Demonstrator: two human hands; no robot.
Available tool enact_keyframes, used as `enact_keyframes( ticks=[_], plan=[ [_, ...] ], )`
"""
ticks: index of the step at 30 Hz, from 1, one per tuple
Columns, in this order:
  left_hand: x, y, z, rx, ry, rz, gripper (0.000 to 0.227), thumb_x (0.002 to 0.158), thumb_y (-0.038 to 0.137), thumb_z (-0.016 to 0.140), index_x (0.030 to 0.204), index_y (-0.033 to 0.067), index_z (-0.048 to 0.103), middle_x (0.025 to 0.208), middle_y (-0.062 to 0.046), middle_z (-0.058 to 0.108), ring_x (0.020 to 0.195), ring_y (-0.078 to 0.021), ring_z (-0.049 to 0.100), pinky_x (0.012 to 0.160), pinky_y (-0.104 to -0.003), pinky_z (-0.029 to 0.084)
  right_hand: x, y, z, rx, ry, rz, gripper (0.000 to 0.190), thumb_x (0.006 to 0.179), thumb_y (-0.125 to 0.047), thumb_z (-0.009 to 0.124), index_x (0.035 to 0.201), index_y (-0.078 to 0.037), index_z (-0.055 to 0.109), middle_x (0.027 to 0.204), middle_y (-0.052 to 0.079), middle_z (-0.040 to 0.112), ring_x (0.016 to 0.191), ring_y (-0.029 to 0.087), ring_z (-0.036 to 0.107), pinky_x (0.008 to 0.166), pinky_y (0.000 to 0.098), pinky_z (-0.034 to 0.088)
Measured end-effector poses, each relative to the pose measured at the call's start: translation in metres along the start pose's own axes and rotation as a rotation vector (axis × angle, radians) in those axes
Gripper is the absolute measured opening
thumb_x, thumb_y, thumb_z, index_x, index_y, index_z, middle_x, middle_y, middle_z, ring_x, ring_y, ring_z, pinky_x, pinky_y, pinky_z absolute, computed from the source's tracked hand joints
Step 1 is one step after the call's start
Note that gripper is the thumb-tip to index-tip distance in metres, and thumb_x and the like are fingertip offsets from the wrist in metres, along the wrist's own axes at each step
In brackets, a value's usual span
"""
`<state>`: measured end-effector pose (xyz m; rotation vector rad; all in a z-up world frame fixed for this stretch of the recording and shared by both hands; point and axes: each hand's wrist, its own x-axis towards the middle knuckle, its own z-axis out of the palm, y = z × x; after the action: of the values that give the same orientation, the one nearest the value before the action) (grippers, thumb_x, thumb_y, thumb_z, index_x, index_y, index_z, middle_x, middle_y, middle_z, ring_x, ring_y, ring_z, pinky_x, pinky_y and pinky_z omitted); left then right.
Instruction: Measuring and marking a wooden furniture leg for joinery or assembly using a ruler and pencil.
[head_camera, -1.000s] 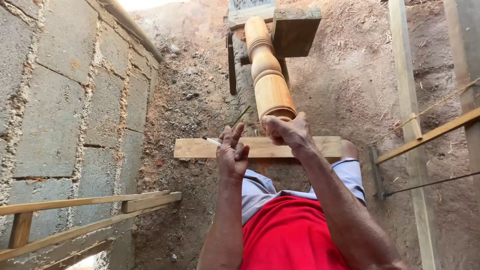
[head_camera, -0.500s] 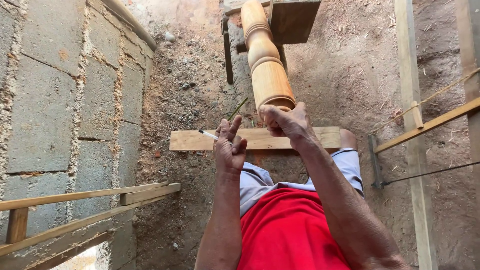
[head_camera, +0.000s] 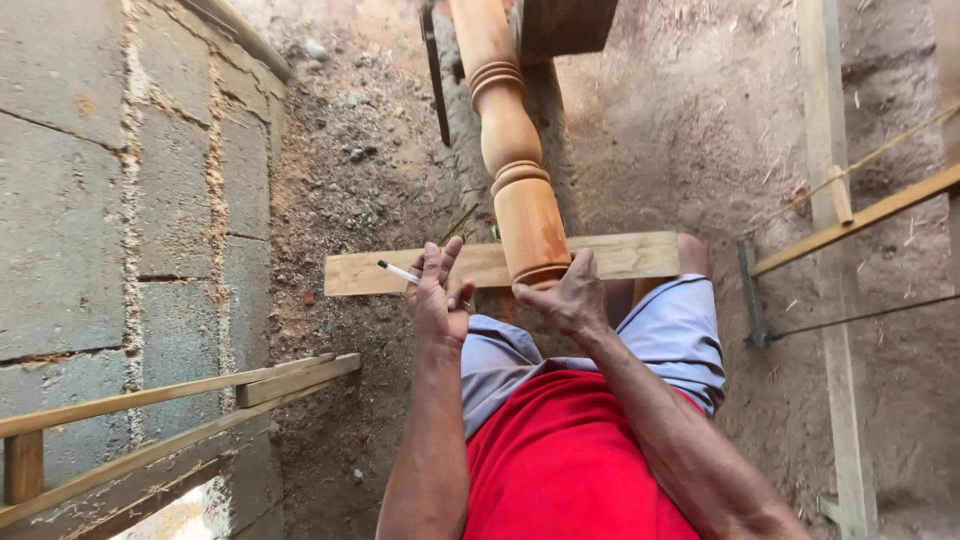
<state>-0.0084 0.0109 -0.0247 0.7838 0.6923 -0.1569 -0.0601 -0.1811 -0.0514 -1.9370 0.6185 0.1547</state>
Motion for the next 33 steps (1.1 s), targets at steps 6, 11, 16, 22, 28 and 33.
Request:
enact_keyframes(
  ticks=[6,11,16,22,28,33],
  plan=[
    [0.039,-0.010,0.000,0.055,-0.029,-0.008,0.018,0.101,0.030,0.064,0.105,0.0130,0.058,0.113,-0.015,0.076,0.038,-0.0030,0.036,0.044,-0.023,0.052,-0.016,-0.012,-0.002,-0.413,0.045,-0.030,0.083,0.064,-0.048,0.090,0.114,-0.003,0.041,0.109,0.023,0.055,0.090,0.048,0.067,0.073,0.0619,0.054],
    [0.045,-0.012,0.014,0.179,-0.090,-0.079,0.017,0.100,0.028,0.067,0.104,0.0128,0.062,0.113,-0.013,0.076,0.040,-0.0035,0.037,0.045,-0.023,0.050,-0.014,0.021,0.017,-0.480,0.081,-0.159,0.078,0.070,-0.044,0.087,0.118,-0.003,0.041,0.109,0.023,0.052,0.083,0.043,0.069,0.064,0.0534,0.057],
    [0.046,-0.031,0.025,0.353,-0.018,-0.064,0.018,0.097,0.026,0.070,0.099,0.0087,0.064,0.096,-0.005,0.077,0.040,-0.0019,0.039,0.044,-0.024,0.052,-0.016,0.020,0.021,-0.453,0.240,-0.346,0.088,0.067,-0.043,0.088,0.128,0.000,0.042,0.109,0.022,0.051,0.086,0.039,0.066,0.063,0.0493,0.056],
    [0.036,-0.043,0.034,0.487,-0.027,0.030,0.017,0.097,0.020,0.073,0.100,0.0051,0.066,0.055,0.009,0.048,0.039,-0.0011,0.036,0.043,-0.025,0.053,-0.014,-0.017,-0.002,-0.473,0.268,-0.400,0.107,0.057,-0.061,0.090,0.130,0.003,0.046,0.109,0.021,0.052,0.095,0.038,0.057,0.071,0.0513,0.046],
    [0.023,-0.047,0.046,0.539,0.057,0.088,0.017,0.096,0.018,0.073,0.104,0.0037,0.071,0.060,0.008,0.051,0.041,0.0009,0.035,0.043,-0.025,0.053,-0.004,-0.001,0.009,-0.286,0.275,-0.448,0.082,0.080,-0.048,0.086,0.135,-0.003,0.045,0.124,0.018,0.049,0.113,0.035,0.055,0.098,0.0477,0.050],
    [0.016,-0.048,0.041,0.552,0.098,0.130,0.017,0.099,0.017,0.073,0.106,0.0021,0.070,0.061,0.008,0.050,0.042,0.0008,0.037,0.046,-0.026,0.056,0.003,-0.012,0.000,-0.266,0.219,-0.417,0.090,0.073,-0.054,0.087,0.139,-0.006,0.050,0.115,0.017,0.049,0.102,0.035,0.053,0.089,0.0489,0.049]
  ],
)
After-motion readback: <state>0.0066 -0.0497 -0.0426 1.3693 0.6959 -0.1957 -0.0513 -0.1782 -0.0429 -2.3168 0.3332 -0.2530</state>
